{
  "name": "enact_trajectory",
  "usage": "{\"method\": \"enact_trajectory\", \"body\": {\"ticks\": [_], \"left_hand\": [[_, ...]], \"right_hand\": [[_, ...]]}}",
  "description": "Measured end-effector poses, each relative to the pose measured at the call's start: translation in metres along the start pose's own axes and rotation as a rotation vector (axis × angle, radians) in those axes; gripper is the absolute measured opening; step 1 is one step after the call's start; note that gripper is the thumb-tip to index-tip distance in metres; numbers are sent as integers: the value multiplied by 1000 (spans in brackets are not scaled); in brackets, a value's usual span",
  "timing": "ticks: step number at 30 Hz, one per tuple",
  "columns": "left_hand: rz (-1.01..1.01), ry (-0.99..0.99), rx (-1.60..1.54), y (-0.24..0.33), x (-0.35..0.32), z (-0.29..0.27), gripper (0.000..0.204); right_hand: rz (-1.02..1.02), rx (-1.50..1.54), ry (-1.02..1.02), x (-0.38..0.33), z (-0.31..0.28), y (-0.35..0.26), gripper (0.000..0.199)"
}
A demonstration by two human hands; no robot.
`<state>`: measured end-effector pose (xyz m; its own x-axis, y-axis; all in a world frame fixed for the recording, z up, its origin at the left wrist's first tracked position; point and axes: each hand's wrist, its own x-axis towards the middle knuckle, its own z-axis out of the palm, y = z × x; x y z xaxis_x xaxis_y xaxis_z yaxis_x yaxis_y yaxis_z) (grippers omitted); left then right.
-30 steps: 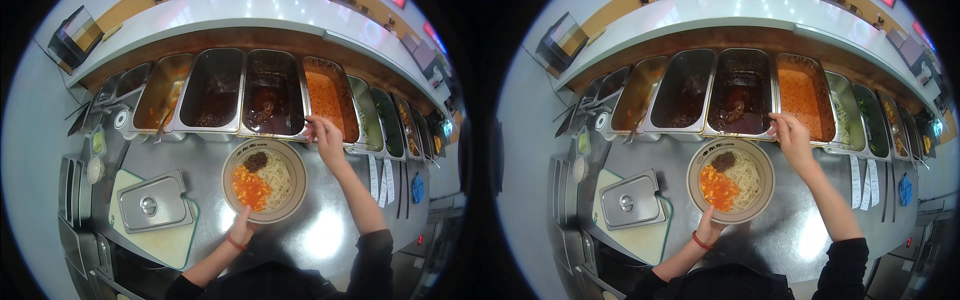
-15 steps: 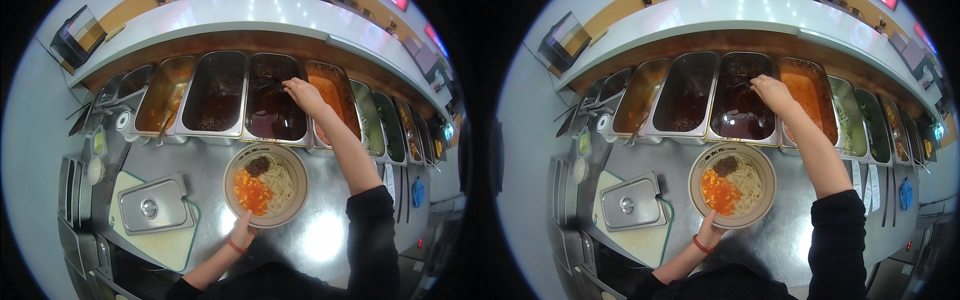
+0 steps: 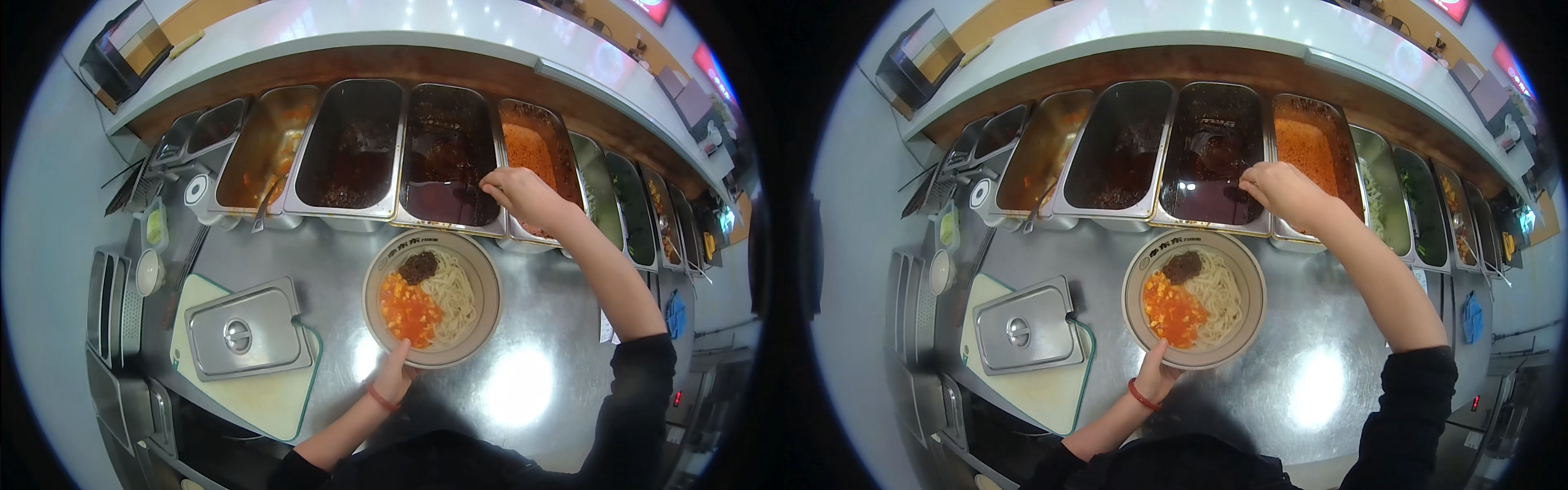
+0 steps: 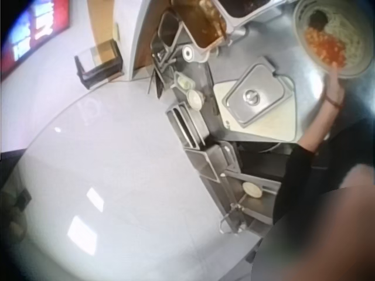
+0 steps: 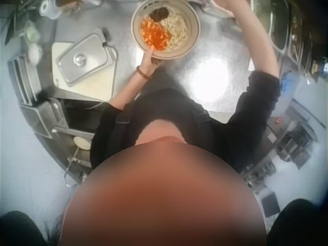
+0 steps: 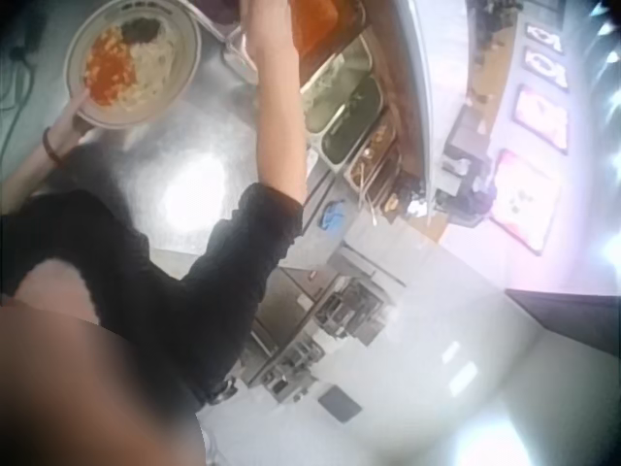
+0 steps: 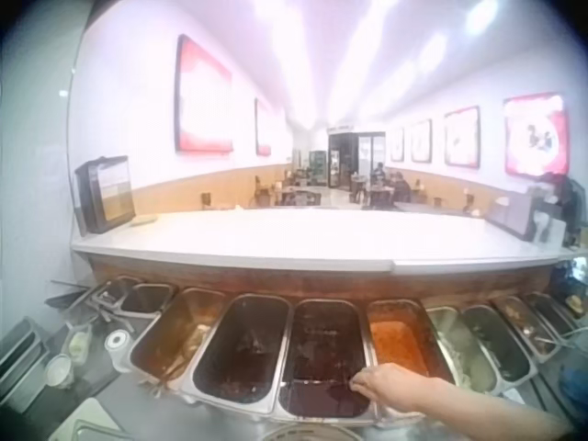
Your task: The person assembles a bowl of noodles by adding various sauces and toppings from metal containers using a ladle and chopsticks. The person then hands the completed bowl to a customer and cleans the counter.
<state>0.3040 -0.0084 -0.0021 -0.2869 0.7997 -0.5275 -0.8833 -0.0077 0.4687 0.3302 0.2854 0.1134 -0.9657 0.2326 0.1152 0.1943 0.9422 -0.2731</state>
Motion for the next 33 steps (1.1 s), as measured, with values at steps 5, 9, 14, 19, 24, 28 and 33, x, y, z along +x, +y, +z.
{"method": "enact_trajectory", "body": {"ticks": [5, 9, 14, 19, 24, 28, 33], "left_hand": [[-3, -15, 82, 1, 1, -1, 45], [-4, -5, 66, 2, 0, -1, 43], [2, -8, -4, 1, 1, -3, 38], [-11, 34, 58, 1, 0, -2, 44], [0, 43, 99, 1, -2, 2, 47], [8, 27, 116, 1, -2, -2, 47], [-6, 38, 141, 1, -1, -6, 47]], "right_hand": [[105, 203, 2, -22, -11, -23, 20], [278, 482, 87, -34, 0, -32, 20], [594, 1056, 265, -43, 36, -40, 26], [688, 1371, 552, -53, 54, -43, 30], [726, 1513, 684, -61, 59, -42, 32], [699, 1531, 703, -62, 61, -42, 33], [697, 1547, 722, -62, 62, -43, 33]]}}
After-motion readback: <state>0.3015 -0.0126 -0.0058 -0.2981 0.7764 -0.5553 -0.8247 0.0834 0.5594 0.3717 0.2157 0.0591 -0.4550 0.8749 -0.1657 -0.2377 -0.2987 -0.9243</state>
